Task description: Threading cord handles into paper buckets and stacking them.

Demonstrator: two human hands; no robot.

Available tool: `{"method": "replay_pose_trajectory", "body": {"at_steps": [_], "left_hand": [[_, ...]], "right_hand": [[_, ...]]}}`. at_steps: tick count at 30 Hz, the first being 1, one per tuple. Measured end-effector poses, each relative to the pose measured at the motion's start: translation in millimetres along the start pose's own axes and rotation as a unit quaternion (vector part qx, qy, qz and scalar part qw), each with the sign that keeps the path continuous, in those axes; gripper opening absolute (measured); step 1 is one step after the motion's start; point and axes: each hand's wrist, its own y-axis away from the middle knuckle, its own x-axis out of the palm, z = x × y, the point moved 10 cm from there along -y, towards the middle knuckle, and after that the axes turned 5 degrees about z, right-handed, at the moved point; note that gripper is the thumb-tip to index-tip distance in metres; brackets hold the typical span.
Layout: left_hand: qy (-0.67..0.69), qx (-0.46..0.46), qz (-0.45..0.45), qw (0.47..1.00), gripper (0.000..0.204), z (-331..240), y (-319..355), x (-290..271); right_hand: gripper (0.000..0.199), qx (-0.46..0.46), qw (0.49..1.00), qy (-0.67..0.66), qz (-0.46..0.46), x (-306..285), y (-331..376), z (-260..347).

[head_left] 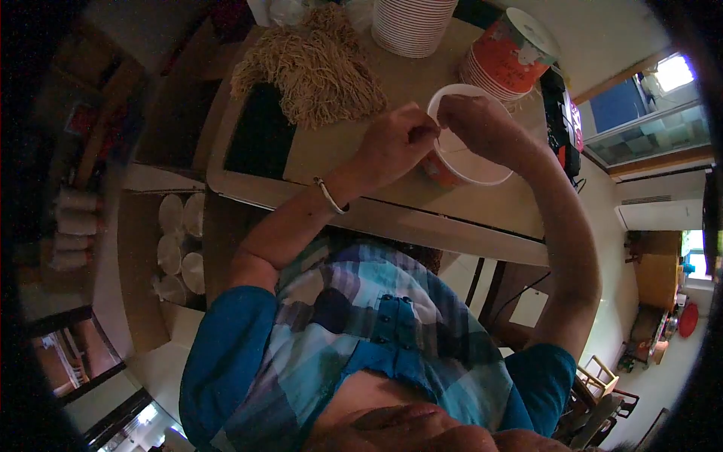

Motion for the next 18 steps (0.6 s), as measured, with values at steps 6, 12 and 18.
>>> {"method": "replay_pose_trajectory", "body": {"at_steps": [6, 12, 18], "left_hand": [[0.002, -0.036, 0.021, 0.999, 0.013, 11, 0, 5], [0.083, -0.109, 0.032, 0.990, 0.010, 23, 2, 10], [0.050, -0.035, 0.021, 0.998, 0.010, 13, 0, 6]], "right_hand": [[0.017, 0.123, 0.975, -0.163, -0.090, -39, 12, -3], [0.016, 0.092, 0.981, -0.163, -0.051, -15, 16, 4], [0.012, 0.058, 0.986, -0.140, -0.064, -16, 15, 4]]}}
